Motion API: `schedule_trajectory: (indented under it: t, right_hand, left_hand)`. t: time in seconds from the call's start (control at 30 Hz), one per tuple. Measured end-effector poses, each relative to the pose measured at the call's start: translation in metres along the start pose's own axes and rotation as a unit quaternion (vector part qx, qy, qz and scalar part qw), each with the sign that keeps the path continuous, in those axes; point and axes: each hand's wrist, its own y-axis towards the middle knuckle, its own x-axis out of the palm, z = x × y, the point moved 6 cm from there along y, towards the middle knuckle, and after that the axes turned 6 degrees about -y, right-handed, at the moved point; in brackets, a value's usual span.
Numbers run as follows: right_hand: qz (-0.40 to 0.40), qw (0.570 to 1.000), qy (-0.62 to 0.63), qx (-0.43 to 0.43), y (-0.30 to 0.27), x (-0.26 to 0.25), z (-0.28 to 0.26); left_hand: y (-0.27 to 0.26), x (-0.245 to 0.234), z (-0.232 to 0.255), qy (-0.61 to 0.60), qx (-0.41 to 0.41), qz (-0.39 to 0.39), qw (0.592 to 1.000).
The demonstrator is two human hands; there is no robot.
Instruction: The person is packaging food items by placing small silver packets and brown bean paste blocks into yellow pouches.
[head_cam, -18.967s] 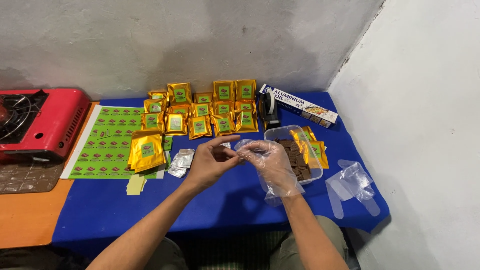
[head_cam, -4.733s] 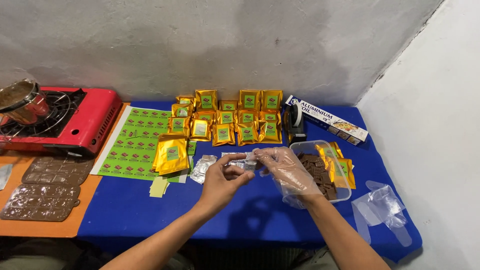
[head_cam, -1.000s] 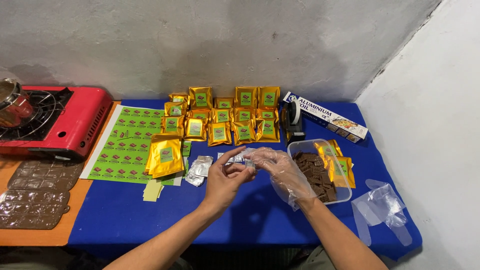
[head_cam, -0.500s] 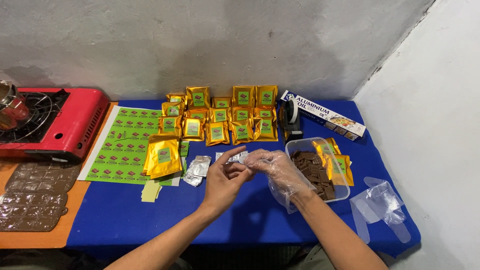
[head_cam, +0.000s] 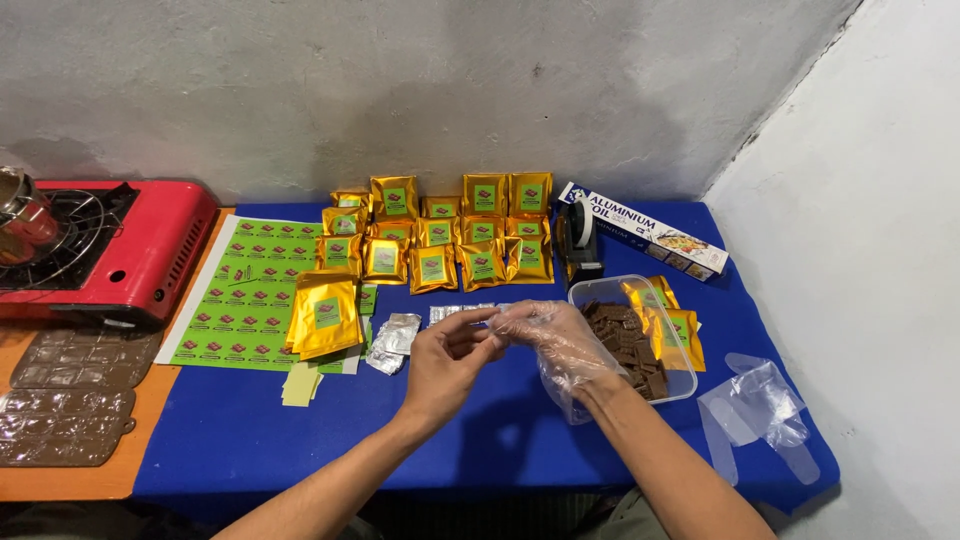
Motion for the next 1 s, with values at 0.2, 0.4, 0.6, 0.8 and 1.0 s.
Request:
schedule_trajectory:
  t: [0.2, 0.4, 0.6, 0.8, 1.0]
  right_hand:
    - [0.072, 0.996, -0.033, -0.033, -0.007, 0.002, -0.011]
    - [0.078, 0.966, -0.209, -0.127, 0.006, -0.016, -0.009]
    - [0.083, 0.965, -0.210, -0.134, -0.004, -0.008, -0.019]
    - [0.105, 0.963, -0.211, -0.133, -0.010, -0.005, -0.019]
    - [0.089, 0.953, -0.229, -0.176, -0.015, -0.001, -0.026]
  left_hand:
    - [-0.001, -0.002, 0.002, -0.016, -0.024, 0.014, 0.999]
    - [0.004, -0.011, -0.009, -0.065, -0.048, 0.036, 0.996]
    - [0.006, -0.012, -0.007, -0.073, -0.033, 0.053, 0.995]
    - [0.008, -0.013, -0.008, -0.060, -0.033, 0.061, 0.996]
    - [0.009, -0.017, -0.014, -0.066, -0.031, 0.065, 0.995]
